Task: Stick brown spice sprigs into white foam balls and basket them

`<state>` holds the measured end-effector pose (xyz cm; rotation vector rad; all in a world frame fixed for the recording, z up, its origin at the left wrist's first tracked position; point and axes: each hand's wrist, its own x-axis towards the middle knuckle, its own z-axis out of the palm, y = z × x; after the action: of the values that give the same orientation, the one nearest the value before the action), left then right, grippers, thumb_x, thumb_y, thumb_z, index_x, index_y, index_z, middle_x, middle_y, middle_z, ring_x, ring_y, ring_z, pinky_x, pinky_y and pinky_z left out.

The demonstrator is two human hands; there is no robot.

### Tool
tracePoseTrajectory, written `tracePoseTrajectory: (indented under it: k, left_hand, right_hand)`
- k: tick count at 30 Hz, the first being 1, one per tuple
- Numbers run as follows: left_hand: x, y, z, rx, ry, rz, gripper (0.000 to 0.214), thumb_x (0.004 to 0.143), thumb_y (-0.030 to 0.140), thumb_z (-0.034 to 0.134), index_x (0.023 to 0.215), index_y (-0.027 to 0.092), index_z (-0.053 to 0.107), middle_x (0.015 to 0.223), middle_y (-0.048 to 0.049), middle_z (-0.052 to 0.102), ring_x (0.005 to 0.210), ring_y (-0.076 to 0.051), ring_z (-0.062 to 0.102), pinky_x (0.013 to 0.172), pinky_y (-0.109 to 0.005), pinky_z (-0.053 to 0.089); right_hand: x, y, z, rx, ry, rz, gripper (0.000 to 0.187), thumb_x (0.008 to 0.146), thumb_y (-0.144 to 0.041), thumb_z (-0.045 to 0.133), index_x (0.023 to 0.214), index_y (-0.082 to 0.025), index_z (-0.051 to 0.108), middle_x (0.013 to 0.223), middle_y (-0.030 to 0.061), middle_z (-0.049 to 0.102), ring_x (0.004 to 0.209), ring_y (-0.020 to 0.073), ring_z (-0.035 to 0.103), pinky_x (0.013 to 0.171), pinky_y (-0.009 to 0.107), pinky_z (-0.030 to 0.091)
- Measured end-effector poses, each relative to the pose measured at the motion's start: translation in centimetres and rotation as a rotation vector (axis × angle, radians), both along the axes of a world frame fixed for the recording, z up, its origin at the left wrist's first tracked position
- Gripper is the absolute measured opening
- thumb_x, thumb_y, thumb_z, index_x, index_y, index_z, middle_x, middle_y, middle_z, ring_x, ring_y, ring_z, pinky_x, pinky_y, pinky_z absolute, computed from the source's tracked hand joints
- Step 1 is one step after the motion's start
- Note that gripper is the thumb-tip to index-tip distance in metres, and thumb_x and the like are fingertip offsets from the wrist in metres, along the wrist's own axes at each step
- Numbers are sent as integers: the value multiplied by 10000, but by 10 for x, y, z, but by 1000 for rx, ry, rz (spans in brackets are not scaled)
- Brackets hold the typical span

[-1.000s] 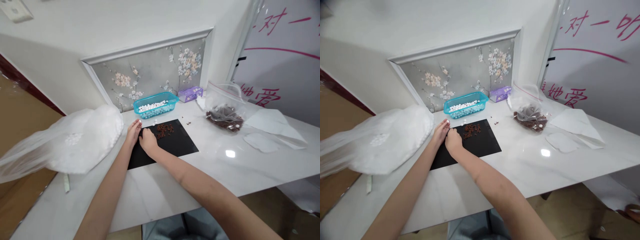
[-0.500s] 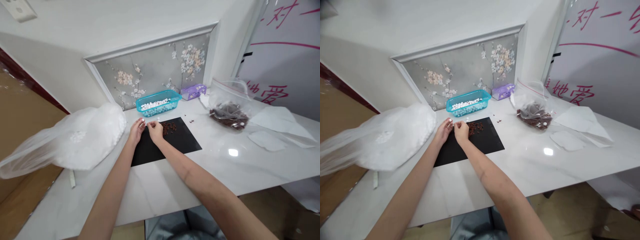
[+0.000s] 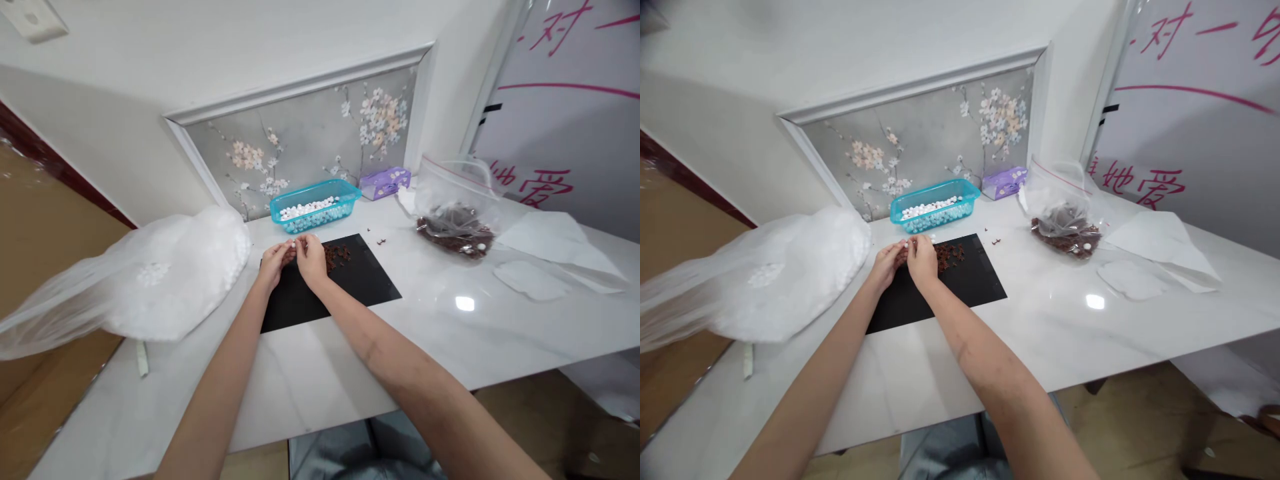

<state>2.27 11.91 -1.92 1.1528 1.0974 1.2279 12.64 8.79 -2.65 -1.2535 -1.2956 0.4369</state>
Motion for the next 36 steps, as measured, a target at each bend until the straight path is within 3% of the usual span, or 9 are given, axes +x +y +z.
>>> tracePoseTrajectory:
  k: [7, 16, 36]
  left_hand:
    - [-1, 3, -2, 6, -2, 34, 167, 787, 271, 626, 757, 107, 619, 666, 11, 630, 575, -83, 571, 613, -246, 492]
    - [0, -1, 2, 3, 19, 12, 170, 836, 253, 566, 762, 102, 588, 661, 24, 585, 568, -73, 545, 575, -228, 483]
    - [1, 1, 0, -5, -28, 40, 157, 829, 243, 575, 762, 102, 588, 671, 21, 589, 575, -74, 546, 576, -227, 480]
  right_hand:
    - [10, -9, 13, -45, -193, 28, 230, 915, -215, 341, 920, -166, 565, 966, 76, 562, 853, 166, 545, 751, 257, 406]
    - [9, -10, 14, -49, -348, 50, 264, 940, -236, 318, 960, -159, 570, 1001, 80, 570, 838, 168, 559, 713, 242, 387]
    - [14, -8, 9, -9, -432, 116, 221, 904, -221, 362, 1006, -162, 548, 1044, 87, 571, 846, 183, 558, 727, 266, 406]
